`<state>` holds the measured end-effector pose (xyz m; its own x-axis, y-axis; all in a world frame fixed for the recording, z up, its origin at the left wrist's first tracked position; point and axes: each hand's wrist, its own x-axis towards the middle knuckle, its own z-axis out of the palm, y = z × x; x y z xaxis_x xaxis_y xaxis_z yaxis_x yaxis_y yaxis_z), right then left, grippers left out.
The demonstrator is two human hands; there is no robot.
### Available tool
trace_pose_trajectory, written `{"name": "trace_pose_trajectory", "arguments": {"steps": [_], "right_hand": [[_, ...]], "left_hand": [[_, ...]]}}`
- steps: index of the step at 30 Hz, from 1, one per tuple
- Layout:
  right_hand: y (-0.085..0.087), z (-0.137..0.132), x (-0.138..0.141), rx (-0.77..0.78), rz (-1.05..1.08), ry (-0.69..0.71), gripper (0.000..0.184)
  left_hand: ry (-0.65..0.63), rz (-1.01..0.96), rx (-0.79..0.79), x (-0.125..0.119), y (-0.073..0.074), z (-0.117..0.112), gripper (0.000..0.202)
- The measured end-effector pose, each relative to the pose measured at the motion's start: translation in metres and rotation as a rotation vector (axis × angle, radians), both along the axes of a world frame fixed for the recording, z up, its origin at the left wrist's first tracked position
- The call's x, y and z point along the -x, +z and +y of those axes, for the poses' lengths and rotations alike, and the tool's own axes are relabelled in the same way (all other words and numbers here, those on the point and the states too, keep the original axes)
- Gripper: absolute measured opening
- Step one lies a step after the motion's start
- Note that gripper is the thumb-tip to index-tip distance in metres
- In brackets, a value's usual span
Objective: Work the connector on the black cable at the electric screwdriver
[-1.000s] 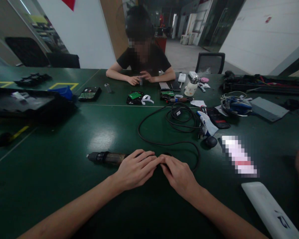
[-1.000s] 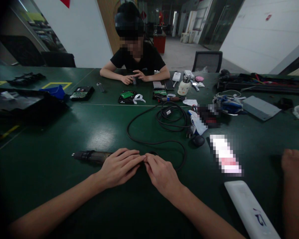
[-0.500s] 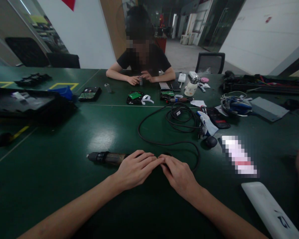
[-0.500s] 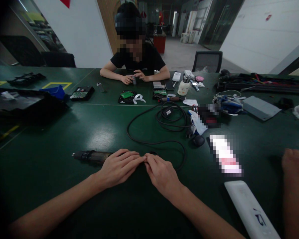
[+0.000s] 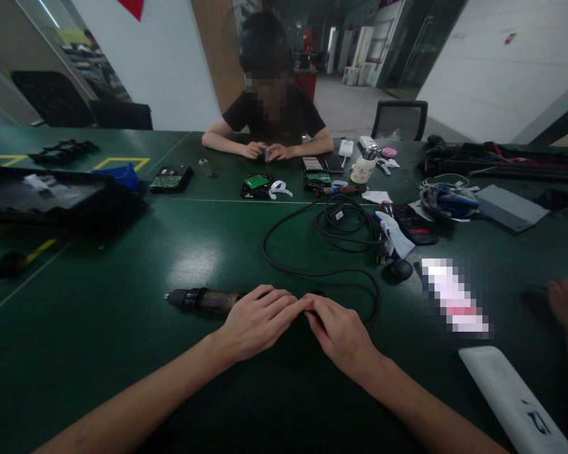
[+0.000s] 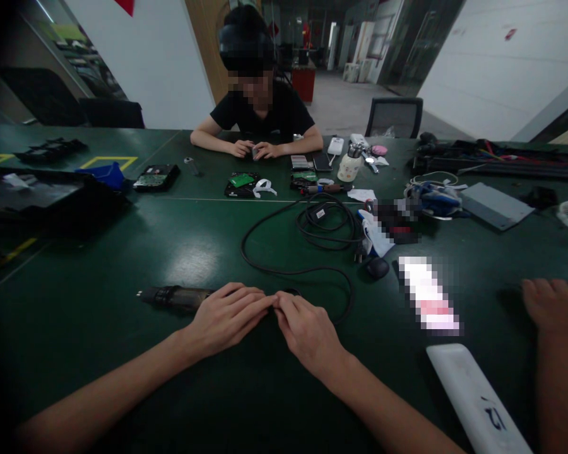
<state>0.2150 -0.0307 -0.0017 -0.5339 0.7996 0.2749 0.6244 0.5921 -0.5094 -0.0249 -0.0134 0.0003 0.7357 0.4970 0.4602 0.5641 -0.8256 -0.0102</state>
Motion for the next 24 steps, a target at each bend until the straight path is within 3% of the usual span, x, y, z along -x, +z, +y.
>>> {"name": "trace_pose_trajectory", "arguments": {"steps": [24], "right_hand": [[0.0022,-0.0001,0.0007,-0.008,0.0,-0.008,0.017]], "left_hand": [[-0.015,-0.013,0.052,-0.0001,0.0011,0.0007,0.054]]}}
